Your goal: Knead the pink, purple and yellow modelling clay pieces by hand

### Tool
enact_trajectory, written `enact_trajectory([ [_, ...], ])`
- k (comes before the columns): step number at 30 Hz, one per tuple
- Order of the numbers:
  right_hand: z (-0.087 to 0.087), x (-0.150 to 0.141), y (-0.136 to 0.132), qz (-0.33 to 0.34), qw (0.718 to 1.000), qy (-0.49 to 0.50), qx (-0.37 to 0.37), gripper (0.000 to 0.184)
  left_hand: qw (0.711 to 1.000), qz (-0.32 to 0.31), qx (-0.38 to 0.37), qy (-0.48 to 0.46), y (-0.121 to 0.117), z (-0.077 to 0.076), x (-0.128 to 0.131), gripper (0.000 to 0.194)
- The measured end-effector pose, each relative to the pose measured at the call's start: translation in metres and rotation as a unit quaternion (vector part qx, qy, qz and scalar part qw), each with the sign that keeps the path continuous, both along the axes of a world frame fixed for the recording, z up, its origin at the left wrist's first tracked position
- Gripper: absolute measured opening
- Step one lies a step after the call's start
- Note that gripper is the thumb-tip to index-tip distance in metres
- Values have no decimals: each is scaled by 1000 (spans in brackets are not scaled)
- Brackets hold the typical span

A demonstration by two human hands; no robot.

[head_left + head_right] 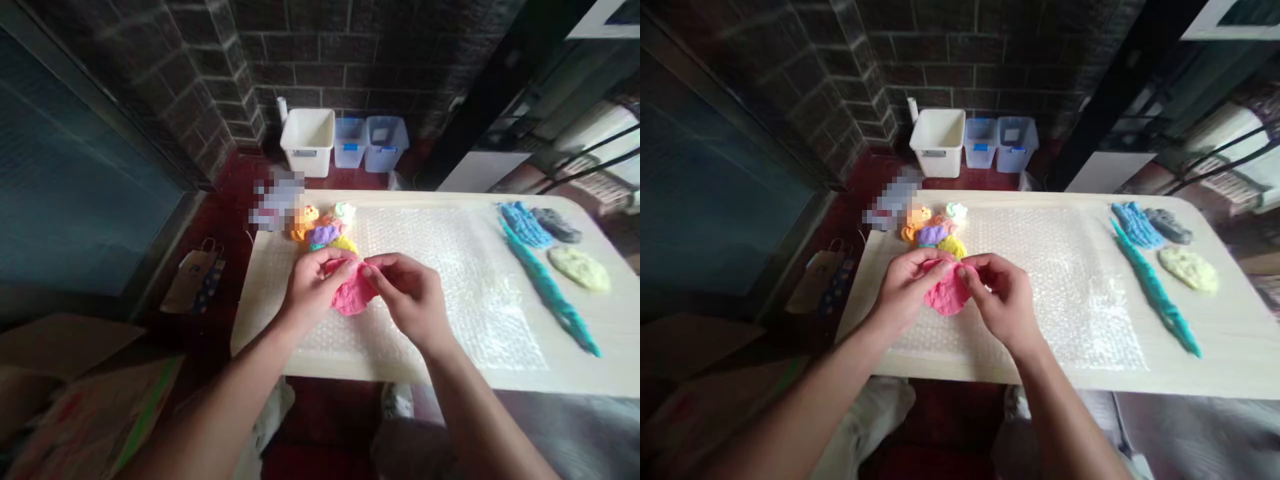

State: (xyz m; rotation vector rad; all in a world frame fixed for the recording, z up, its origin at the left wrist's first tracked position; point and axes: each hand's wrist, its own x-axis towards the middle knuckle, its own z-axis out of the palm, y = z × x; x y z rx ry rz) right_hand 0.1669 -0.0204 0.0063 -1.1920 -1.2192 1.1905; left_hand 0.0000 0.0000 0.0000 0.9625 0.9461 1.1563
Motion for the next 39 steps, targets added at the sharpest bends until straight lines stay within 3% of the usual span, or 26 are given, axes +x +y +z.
enact_trajectory([
  [4,1,1,1,-52,997,49,8,18,1000,7,-11,-23,3,0,3,33],
  [8,-1,3,2,-76,994,75,-16,20,997,-72,-20,9,2,-6,3,29],
  [13,-1,1,-2,-5,997,-77,-22,39,990,-115,-4,86,-3,-7,3,29],
  [17,-2,-1,-5,-20,991,-135,-1,51,990,-113,1,79,-6,-5,6,28],
  [22,-3,1,-2,-100,992,-73,0,46,992,-111,-52,-8,-8,-1,10,33],
  [25,-3,4,1,-110,994,-17,1,38,990,-131,-54,-14,-7,0,9,29],
  [29,-4,11,3,-48,998,28,17,24,996,-90,-11,16,-3,-1,6,26],
  [33,-6,16,3,4,999,42,17,19,998,-54,-28,-3,-1,0,5,27],
  [39,-6,13,4,0,998,54,23,27,997,-29,-43,-58,-1,4,6,35],
])
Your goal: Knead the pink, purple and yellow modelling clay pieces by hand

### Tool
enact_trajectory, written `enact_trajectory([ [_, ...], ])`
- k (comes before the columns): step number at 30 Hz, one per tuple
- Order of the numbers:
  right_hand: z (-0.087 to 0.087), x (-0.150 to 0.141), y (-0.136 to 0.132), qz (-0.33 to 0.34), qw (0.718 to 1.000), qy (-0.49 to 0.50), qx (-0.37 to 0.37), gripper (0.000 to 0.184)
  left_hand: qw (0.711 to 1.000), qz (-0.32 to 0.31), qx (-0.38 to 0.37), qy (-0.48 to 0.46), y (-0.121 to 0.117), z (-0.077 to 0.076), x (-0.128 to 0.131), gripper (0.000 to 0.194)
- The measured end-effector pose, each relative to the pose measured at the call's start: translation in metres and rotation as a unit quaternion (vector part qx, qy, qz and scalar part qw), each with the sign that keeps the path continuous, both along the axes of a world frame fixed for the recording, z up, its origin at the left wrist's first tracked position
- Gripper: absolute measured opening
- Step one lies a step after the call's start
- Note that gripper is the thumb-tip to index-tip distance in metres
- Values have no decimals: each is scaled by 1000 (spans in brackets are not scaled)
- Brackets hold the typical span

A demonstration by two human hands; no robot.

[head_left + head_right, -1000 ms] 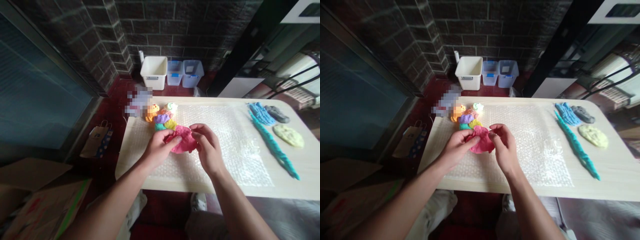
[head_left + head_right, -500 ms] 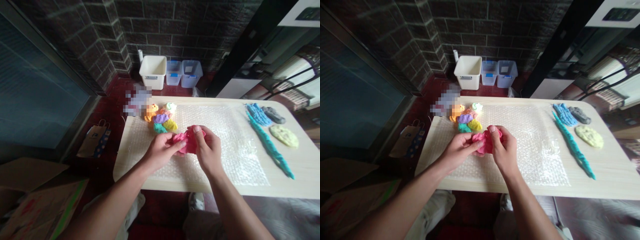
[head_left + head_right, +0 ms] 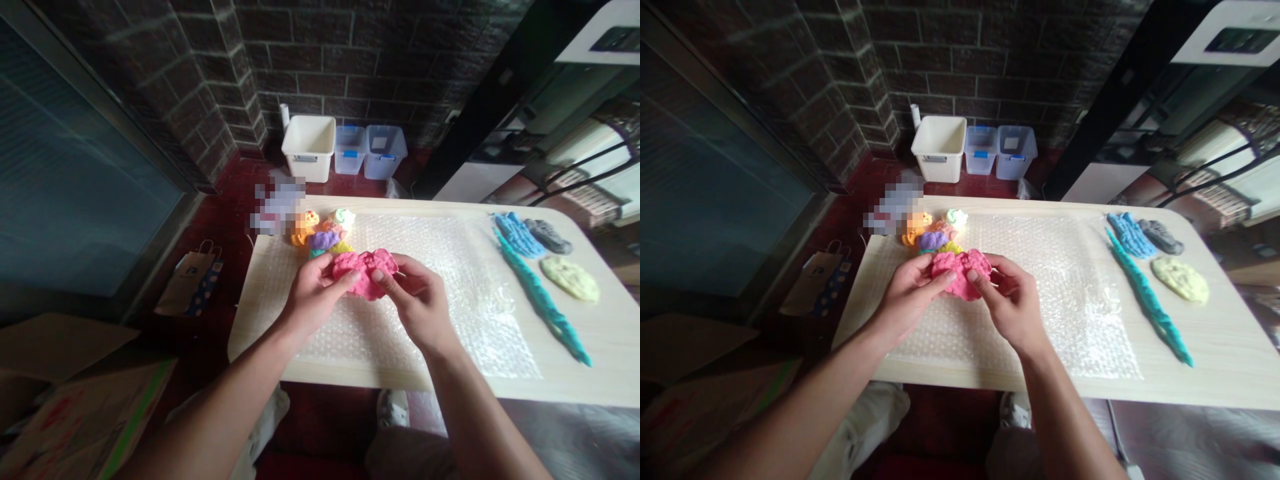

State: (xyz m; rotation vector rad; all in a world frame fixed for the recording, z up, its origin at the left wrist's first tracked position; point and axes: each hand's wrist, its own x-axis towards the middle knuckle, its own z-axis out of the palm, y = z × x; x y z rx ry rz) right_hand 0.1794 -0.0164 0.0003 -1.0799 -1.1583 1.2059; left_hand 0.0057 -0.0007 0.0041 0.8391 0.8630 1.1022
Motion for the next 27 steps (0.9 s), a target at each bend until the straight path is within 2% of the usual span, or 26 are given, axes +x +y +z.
enact_trajectory([
  [4,0,1,0,13,1000,0,1,36,1000,-9,-3,4,0,-1,-1,35],
  [9,-3,3,-1,20,999,-35,25,28,999,5,-37,-32,0,1,-2,35],
  [11,-2,4,-2,11,995,-75,60,26,995,11,-64,-71,1,3,-3,34],
  [14,3,3,-3,14,978,-158,134,33,987,16,-95,-125,2,4,-4,32],
  [18,10,1,-5,41,950,-234,201,46,989,21,-81,-121,3,4,-3,32],
  [22,5,0,-5,28,949,-253,186,50,992,27,-58,-112,3,4,-3,31],
  [27,-8,1,-4,17,976,-175,131,51,994,51,-25,-91,4,4,-4,38],
])
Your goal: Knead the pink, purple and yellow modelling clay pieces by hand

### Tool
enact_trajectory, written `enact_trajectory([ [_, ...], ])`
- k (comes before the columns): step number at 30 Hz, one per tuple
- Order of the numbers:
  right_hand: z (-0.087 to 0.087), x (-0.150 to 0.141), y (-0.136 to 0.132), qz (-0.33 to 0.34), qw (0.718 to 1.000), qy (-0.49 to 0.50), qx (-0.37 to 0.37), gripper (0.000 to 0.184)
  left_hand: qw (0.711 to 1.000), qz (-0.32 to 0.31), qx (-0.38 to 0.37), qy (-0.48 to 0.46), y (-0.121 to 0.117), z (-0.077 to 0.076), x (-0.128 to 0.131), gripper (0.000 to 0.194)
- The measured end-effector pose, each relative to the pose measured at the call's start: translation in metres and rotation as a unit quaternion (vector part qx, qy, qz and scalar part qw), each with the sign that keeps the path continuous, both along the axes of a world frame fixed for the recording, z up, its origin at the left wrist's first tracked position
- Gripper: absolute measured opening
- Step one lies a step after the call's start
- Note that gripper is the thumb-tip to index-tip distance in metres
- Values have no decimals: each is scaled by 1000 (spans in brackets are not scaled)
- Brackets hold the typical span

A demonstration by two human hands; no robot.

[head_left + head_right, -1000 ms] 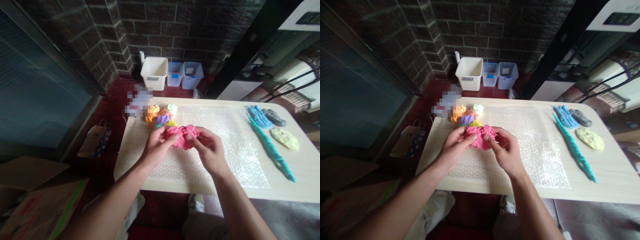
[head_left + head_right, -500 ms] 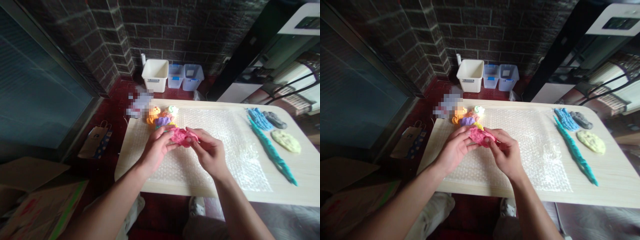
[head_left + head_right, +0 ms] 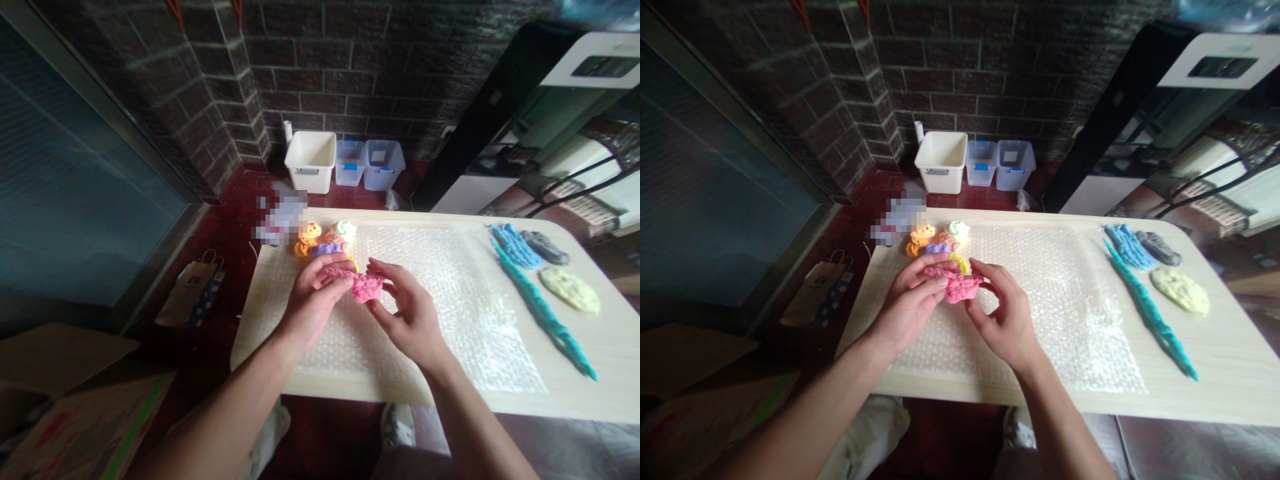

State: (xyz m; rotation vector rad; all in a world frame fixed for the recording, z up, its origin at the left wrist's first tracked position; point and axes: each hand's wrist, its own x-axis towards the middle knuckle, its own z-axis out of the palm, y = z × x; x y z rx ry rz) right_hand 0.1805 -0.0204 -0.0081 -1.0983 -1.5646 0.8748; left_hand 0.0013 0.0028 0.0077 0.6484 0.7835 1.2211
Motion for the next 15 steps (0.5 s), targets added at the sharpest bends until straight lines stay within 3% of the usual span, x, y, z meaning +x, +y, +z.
enact_trajectory([
  [5,-3,-3,0,17,997,53,-52,53,997,23,59,37,1,0,2,47],
  [9,-4,-7,-1,33,991,108,-74,66,997,37,65,19,1,6,12,57],
  [12,-1,-7,-6,67,976,178,-110,73,997,48,67,5,-1,13,20,62],
  [15,6,-3,-14,86,954,244,-152,67,995,51,82,17,-5,20,25,67],
])
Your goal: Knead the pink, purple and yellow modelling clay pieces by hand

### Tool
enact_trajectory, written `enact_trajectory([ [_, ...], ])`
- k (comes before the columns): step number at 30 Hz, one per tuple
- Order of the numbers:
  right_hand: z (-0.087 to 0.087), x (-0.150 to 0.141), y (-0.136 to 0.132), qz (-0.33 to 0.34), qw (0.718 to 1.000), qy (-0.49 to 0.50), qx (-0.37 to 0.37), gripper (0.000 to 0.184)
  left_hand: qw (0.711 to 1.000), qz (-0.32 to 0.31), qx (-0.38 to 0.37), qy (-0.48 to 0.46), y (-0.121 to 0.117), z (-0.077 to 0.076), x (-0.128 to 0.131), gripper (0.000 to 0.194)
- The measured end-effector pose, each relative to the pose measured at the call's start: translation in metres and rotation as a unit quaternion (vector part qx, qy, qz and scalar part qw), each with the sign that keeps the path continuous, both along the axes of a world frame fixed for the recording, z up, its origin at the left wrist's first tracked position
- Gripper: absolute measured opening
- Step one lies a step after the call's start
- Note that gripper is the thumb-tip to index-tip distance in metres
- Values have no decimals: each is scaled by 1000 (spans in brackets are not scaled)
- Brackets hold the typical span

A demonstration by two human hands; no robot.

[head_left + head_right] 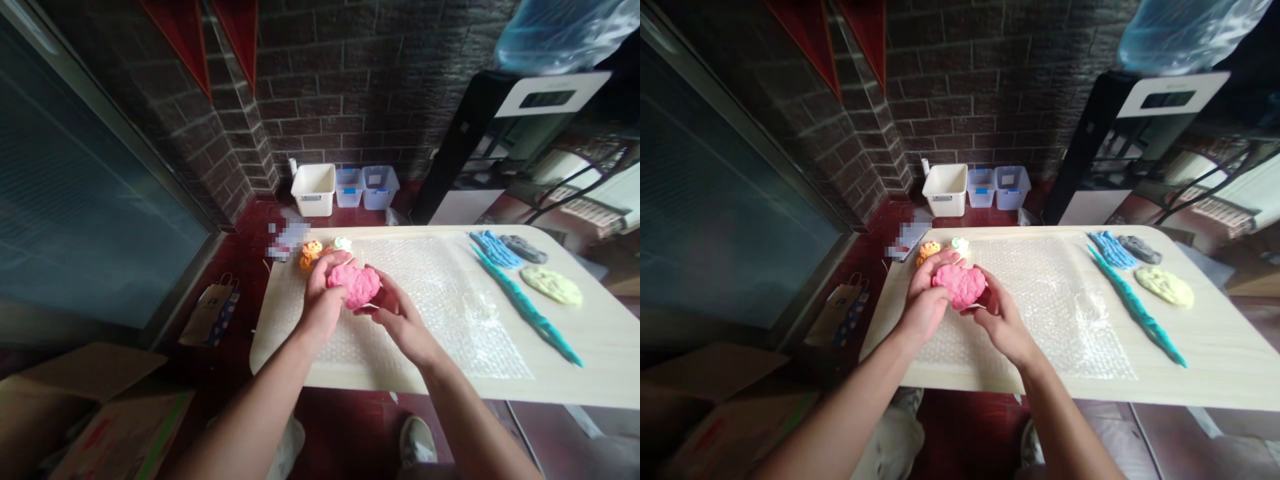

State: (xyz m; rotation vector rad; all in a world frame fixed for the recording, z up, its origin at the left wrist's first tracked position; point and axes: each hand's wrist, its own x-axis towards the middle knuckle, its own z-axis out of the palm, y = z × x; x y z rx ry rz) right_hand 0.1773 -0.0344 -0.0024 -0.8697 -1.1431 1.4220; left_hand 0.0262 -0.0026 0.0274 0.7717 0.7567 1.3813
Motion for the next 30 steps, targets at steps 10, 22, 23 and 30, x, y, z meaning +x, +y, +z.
enact_trajectory([
  [10,18,32,2,-90,993,80,0,61,995,-22,-49,87,-27,18,14,53],
  [22,16,53,-1,-29,981,191,-35,39,991,-70,-76,88,-41,25,53,51],
  [23,14,54,-2,-9,984,176,-23,35,990,-67,-77,92,-41,23,56,48],
  [30,13,74,-4,-39,993,110,13,30,984,-39,-34,173,-38,22,63,32],
])
